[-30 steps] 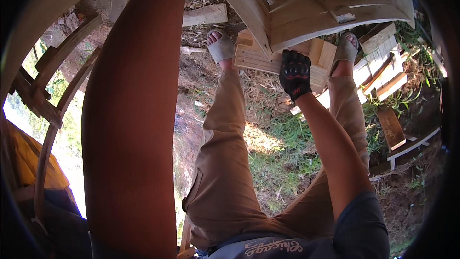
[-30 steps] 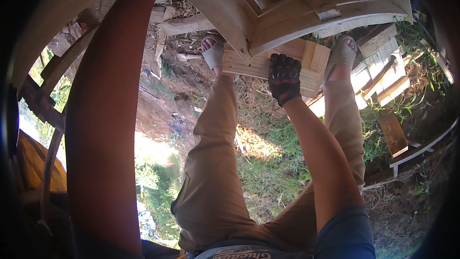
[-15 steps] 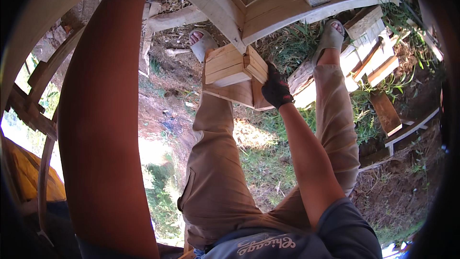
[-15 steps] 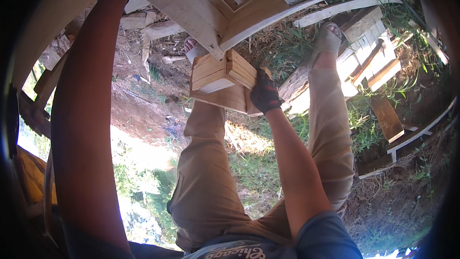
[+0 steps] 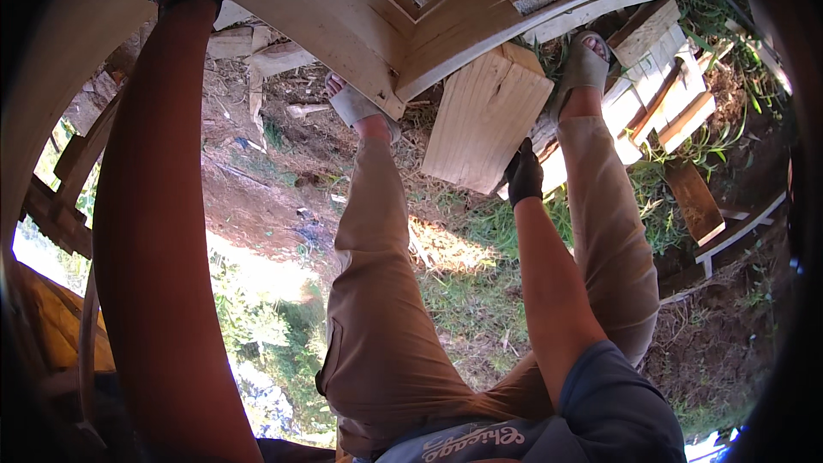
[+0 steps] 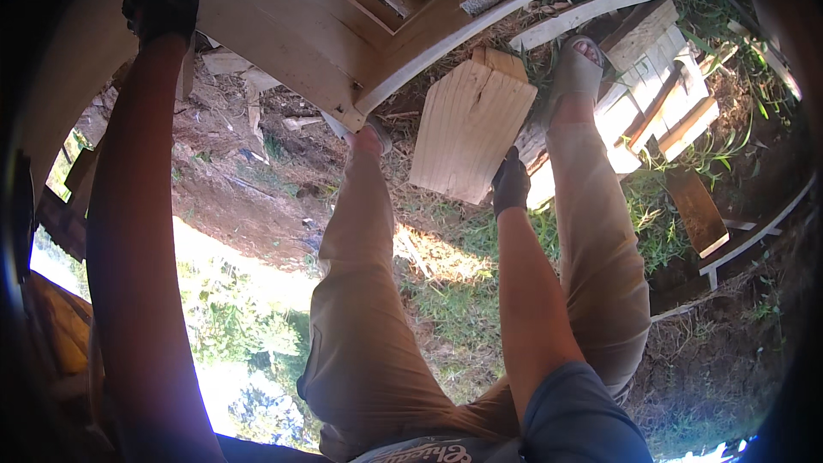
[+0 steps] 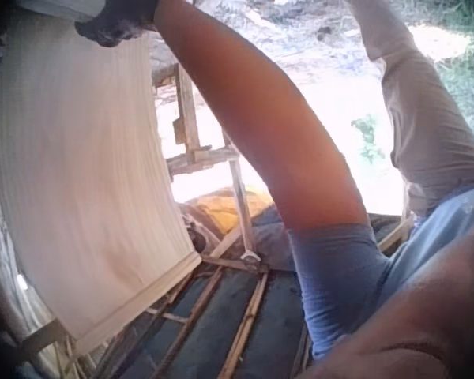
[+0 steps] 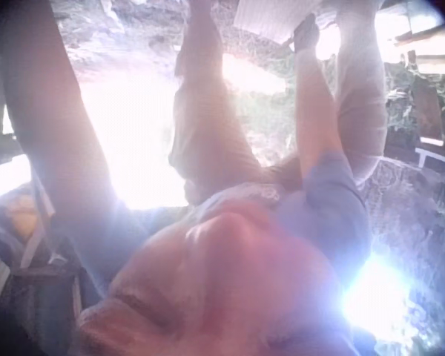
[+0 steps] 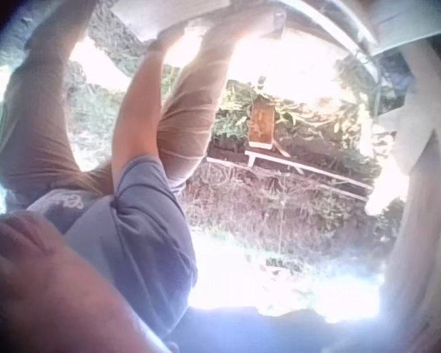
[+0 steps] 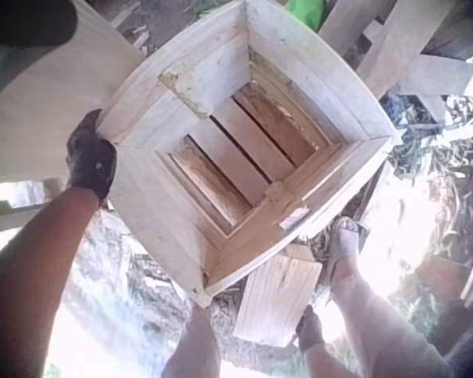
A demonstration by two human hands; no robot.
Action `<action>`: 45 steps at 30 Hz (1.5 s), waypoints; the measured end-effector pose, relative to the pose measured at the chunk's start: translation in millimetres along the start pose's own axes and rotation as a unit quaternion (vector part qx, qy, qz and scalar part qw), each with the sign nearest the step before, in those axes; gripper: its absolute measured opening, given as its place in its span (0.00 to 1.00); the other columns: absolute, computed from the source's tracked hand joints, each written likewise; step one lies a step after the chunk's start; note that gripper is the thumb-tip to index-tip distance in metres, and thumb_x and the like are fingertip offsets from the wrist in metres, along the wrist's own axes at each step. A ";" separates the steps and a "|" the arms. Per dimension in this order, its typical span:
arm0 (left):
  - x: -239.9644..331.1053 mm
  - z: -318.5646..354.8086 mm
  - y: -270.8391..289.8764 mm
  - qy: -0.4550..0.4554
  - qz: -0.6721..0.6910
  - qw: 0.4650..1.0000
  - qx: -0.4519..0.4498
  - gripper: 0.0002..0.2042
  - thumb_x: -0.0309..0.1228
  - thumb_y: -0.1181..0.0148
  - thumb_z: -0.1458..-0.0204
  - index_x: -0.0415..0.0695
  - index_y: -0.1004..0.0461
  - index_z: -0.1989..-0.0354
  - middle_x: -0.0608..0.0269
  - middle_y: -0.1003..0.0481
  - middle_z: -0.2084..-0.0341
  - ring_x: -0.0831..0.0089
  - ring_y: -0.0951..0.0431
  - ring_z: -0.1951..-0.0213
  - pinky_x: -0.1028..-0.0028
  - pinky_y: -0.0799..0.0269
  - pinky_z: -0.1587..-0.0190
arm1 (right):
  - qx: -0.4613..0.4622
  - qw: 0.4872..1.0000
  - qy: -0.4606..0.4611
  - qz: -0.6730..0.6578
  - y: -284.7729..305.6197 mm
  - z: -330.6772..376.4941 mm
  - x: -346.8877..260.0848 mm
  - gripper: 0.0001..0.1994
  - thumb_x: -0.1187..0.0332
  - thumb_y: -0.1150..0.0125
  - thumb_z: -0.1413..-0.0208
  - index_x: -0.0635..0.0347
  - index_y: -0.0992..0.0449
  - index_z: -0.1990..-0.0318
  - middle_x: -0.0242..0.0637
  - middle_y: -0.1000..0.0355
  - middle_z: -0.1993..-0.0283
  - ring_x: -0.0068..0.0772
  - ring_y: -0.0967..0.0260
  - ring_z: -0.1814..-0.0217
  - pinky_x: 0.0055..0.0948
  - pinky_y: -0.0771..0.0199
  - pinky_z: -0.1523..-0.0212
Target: The person sands a wooden crate by hand using sandpaper, turning it over to reach different sides, then stands up and picks up a hand saw.
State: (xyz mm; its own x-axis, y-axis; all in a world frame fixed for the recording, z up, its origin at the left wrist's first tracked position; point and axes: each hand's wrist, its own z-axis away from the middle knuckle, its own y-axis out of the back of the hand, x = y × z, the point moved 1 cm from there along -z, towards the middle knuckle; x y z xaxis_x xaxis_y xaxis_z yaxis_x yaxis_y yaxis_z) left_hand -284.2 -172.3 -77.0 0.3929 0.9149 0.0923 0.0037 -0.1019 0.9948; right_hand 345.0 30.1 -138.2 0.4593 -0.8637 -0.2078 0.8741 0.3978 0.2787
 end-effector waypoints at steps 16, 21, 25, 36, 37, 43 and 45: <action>24.0 -15.9 7.1 -0.003 0.019 1.000 0.018 0.29 0.27 0.47 0.50 0.42 0.28 0.35 0.45 0.25 0.40 0.47 0.26 0.38 0.55 0.32 0.34 | 0.197 0.954 -0.002 0.227 -97.8 28.6 -46.6 0.50 0.25 0.58 0.39 0.75 0.24 0.43 0.57 0.22 0.45 0.54 0.25 0.41 0.46 0.29 0.40; 20.7 -14.7 24.4 -0.031 -0.008 0.999 0.033 0.28 0.26 0.46 0.51 0.41 0.27 0.37 0.44 0.24 0.42 0.46 0.25 0.39 0.53 0.32 0.35 | 0.253 0.964 -0.054 0.061 -89.3 22.0 -33.7 0.54 0.24 0.64 0.38 0.75 0.36 0.30 0.56 0.35 0.29 0.51 0.37 0.28 0.43 0.41 0.28; 28.4 -13.8 17.8 -0.024 0.004 0.999 0.022 0.27 0.24 0.48 0.50 0.39 0.27 0.38 0.42 0.24 0.43 0.45 0.24 0.41 0.53 0.30 0.35 | 0.269 0.959 -0.033 0.086 -104.5 19.9 -21.1 0.52 0.25 0.67 0.37 0.69 0.37 0.28 0.54 0.35 0.29 0.51 0.37 0.27 0.43 0.41 0.28; 30.1 -25.9 28.2 -0.003 -0.034 0.997 -0.067 0.36 0.23 0.43 0.50 0.40 0.41 0.28 0.41 0.34 0.35 0.44 0.39 0.31 0.49 0.54 0.24 | 0.160 0.954 -0.252 0.032 -69.4 9.9 -35.4 0.35 0.34 0.37 0.42 0.59 0.26 0.46 0.45 0.28 0.52 0.51 0.28 0.52 0.53 0.26 0.46; 14.7 -17.6 29.4 0.042 0.009 0.996 -0.079 0.36 0.26 0.42 0.48 0.40 0.42 0.28 0.40 0.36 0.33 0.44 0.40 0.30 0.49 0.53 0.24 | 0.131 0.947 -0.294 0.009 -61.7 25.2 -63.6 0.32 0.38 0.32 0.44 0.57 0.28 0.47 0.44 0.29 0.55 0.51 0.29 0.55 0.54 0.25 0.49; 2.3 65.8 175.0 0.044 0.186 0.969 -0.156 0.33 0.36 0.40 0.43 0.40 0.39 0.29 0.41 0.35 0.32 0.44 0.39 0.29 0.54 0.45 0.26 | -0.119 0.977 0.176 -0.014 60.9 179.2 -300.0 0.13 0.56 0.35 0.36 0.53 0.28 0.53 0.34 0.27 0.61 0.37 0.27 0.64 0.37 0.23 0.64; 1.1 121.4 222.2 -0.026 0.187 0.966 -0.179 0.29 0.39 0.39 0.42 0.40 0.32 0.34 0.43 0.30 0.37 0.48 0.33 0.33 0.54 0.39 0.29 | 0.012 0.884 0.296 0.361 168.0 204.9 -337.1 0.12 0.56 0.39 0.35 0.54 0.27 0.54 0.36 0.25 0.66 0.35 0.26 0.69 0.34 0.25 0.69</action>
State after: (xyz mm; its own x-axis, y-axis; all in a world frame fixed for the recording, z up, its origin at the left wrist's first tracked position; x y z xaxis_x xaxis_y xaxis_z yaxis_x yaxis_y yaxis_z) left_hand -171.3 -241.4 138.8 0.3504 0.8185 0.4552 -0.4620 -0.2718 0.8442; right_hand 304.6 324.6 170.8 0.9047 -0.0707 -0.4201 0.3186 0.7670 0.5570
